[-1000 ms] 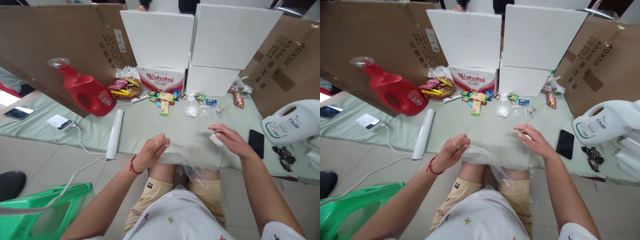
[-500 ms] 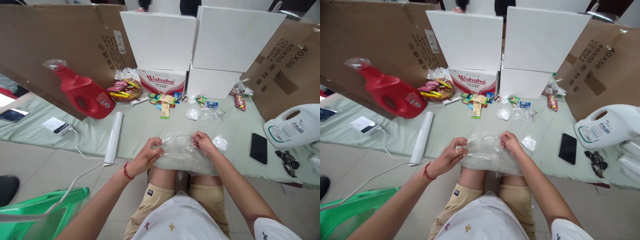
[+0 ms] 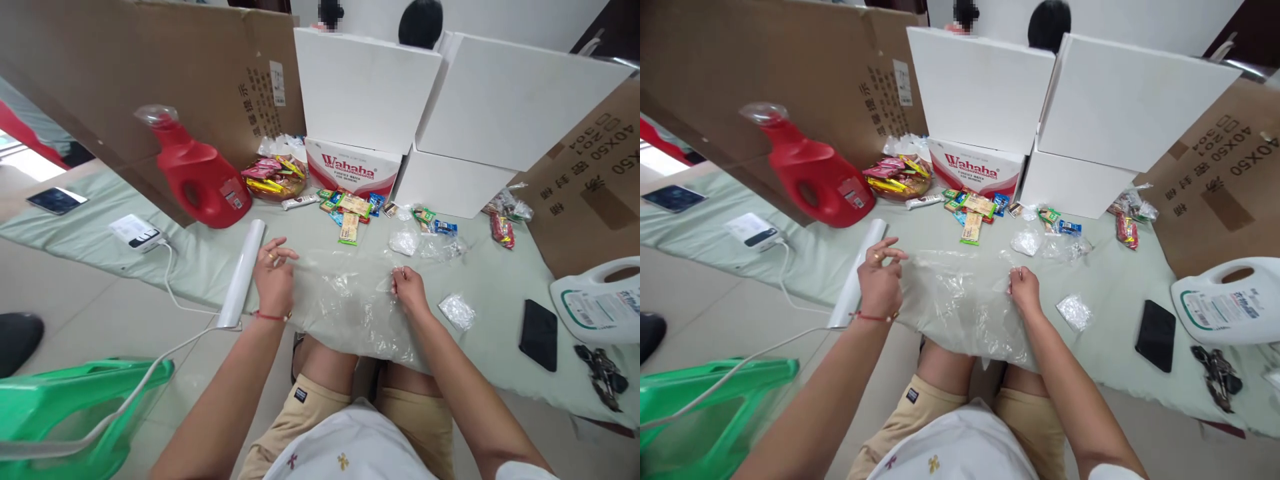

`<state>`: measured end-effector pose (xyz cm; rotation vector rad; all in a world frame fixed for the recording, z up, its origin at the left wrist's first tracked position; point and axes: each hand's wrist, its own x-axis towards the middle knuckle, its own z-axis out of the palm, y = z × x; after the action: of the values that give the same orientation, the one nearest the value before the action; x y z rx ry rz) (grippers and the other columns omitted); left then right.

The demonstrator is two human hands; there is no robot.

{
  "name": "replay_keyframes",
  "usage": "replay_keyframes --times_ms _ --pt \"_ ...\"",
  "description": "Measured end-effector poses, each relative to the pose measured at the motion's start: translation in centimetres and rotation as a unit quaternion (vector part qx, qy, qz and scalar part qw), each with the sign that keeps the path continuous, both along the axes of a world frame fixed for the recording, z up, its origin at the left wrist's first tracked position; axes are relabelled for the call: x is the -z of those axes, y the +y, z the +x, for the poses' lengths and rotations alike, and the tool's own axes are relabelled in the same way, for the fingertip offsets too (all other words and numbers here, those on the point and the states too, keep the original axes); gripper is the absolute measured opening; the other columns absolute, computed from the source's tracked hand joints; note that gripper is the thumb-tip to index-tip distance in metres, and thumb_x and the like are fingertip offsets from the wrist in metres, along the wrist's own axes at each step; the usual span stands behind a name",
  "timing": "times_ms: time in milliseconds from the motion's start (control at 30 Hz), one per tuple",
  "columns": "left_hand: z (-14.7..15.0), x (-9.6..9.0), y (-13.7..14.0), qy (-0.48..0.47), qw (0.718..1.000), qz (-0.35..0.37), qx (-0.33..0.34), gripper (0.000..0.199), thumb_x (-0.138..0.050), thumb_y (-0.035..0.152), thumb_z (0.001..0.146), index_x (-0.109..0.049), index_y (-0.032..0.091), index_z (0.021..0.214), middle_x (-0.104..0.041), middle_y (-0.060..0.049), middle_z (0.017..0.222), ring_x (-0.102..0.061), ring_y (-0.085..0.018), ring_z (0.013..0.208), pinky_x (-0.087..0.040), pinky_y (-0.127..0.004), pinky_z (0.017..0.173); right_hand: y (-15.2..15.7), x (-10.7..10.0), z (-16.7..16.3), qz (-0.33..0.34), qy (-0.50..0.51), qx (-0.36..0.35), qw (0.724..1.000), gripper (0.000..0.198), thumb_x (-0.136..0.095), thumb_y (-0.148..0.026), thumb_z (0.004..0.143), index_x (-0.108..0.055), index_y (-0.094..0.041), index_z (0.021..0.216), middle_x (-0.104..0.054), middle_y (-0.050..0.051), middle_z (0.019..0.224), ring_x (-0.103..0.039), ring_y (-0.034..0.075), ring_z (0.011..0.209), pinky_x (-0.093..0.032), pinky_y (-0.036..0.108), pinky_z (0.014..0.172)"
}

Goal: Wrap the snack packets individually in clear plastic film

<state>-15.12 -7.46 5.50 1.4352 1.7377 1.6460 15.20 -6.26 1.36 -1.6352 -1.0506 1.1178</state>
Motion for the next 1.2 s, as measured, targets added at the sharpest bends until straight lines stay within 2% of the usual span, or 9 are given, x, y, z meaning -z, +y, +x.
replay_keyframes --times_ms 100,167,267,400,533,667,833,1000,1200 --pt "0.7 -1.3 1.7 -0.118 0.988 -0.025 -0.102 0.019 -0.050 0.009 0.067 -0.056 0.020 0.082 -0.062 -0.006 0.100 -0.061 -0.023 0.105 -0.053 -0.037 0.088 0.4 -0.4 0.4 0.001 0.008 0.017 1.000 0.031 -0.062 -0.052 0.077 -0.048 -0.025 0.075 -0.051 -0.005 0.057 -0.048 0.013 0.046 -0.033 0.025 0.041" --pt "2.8 -2.2 1.0 -0.064 0.992 0.006 -0.109 0.019 -0.050 0.009 0.072 -0.058 0.020 0.086 -0.064 -0.004 0.096 -0.062 -0.020 0.098 -0.052 -0.036 0.089 0.5 -0.4 0.7 0.003 0.016 0.030 0.999 0.031 -0.064 -0.051 0.076 -0.047 -0.025 0.074 -0.050 -0.005 0.057 -0.048 0.013 0.046 -0.034 0.026 0.041" --pt "8.5 -2.1 -2.0 0.088 0.994 0.016 0.063 0.020 -0.046 0.011 0.087 -0.063 0.021 0.094 -0.071 -0.005 0.099 -0.066 -0.020 0.097 -0.053 -0.038 0.093 0.3 -0.2 0.8 0.007 0.029 0.046 0.999 0.030 -0.064 -0.049 0.076 -0.047 -0.025 0.075 -0.051 -0.005 0.058 -0.050 0.013 0.046 -0.035 0.025 0.040" --pt "13.4 1.5 -4.8 0.327 0.918 -0.084 0.207 0.029 -0.052 0.031 0.099 -0.065 0.019 0.121 -0.060 -0.018 0.147 -0.050 -0.033 0.142 -0.031 -0.065 0.120 0.0 0.1 1.6 0.009 0.028 0.062 0.998 0.028 -0.063 -0.048 0.077 -0.049 -0.024 0.076 -0.053 -0.004 0.059 -0.052 0.013 0.047 -0.036 0.025 0.041" --pt "9.8 4.2 -3.7 0.365 0.871 -0.193 0.267 0.039 -0.055 0.021 0.091 -0.064 0.022 0.129 -0.053 -0.015 0.156 -0.044 -0.033 0.149 -0.018 -0.074 0.121 -0.5 0.5 4.7 0.008 -0.013 0.080 0.997 0.025 -0.063 -0.046 0.078 -0.050 -0.024 0.075 -0.053 -0.005 0.057 -0.051 0.013 0.046 -0.038 0.026 0.043" --pt "3.5 4.5 -1.6 0.328 0.846 -0.198 0.372 0.026 -0.053 0.015 0.079 -0.073 0.025 0.093 -0.063 -0.005 0.148 -0.044 -0.028 0.150 -0.019 -0.065 0.125 -0.2 0.5 8.3 -0.010 -0.060 0.079 0.995 0.024 -0.062 -0.044 0.078 -0.051 -0.024 0.074 -0.053 -0.005 0.056 -0.049 0.014 0.045 -0.038 0.027 0.045" --pt "-0.1 4.5 -0.9 0.239 0.885 -0.152 0.370 0.020 -0.050 0.012 0.073 -0.067 0.022 0.073 -0.070 -0.004 0.138 -0.046 -0.027 0.147 -0.034 -0.056 0.122 1.5 -2.4 10.8 -0.030 -0.232 0.024 0.972 0.020 -0.067 -0.034 0.078 -0.066 -0.019 0.091 -0.066 0.005 0.073 -0.060 0.021 0.064 -0.051 0.035 0.066" --pt "4.1 2.7 -1.8 0.175 0.971 -0.026 0.161 0.021 -0.046 0.010 0.083 -0.061 0.021 0.073 -0.077 -0.007 0.102 -0.066 -0.025 0.116 -0.052 -0.047 0.105 -0.8 -5.4 7.5 0.204 -0.463 -0.075 0.859 0.039 -0.053 -0.035 0.096 -0.066 -0.015 0.128 -0.064 0.020 0.129 -0.060 0.034 0.117 -0.045 0.055 0.106" --pt "12.5 3.0 -1.7 0.305 0.918 -0.067 0.246 0.038 -0.041 0.029 0.103 -0.064 0.019 0.132 -0.060 -0.013 0.150 -0.052 -0.027 0.142 -0.036 -0.054 0.121 -9.5 -0.5 -1.9 0.212 -0.434 -0.306 0.820 0.055 -0.051 -0.033 0.101 -0.049 -0.013 0.153 -0.049 0.020 0.157 -0.037 0.036 0.151 -0.037 0.061 0.120"
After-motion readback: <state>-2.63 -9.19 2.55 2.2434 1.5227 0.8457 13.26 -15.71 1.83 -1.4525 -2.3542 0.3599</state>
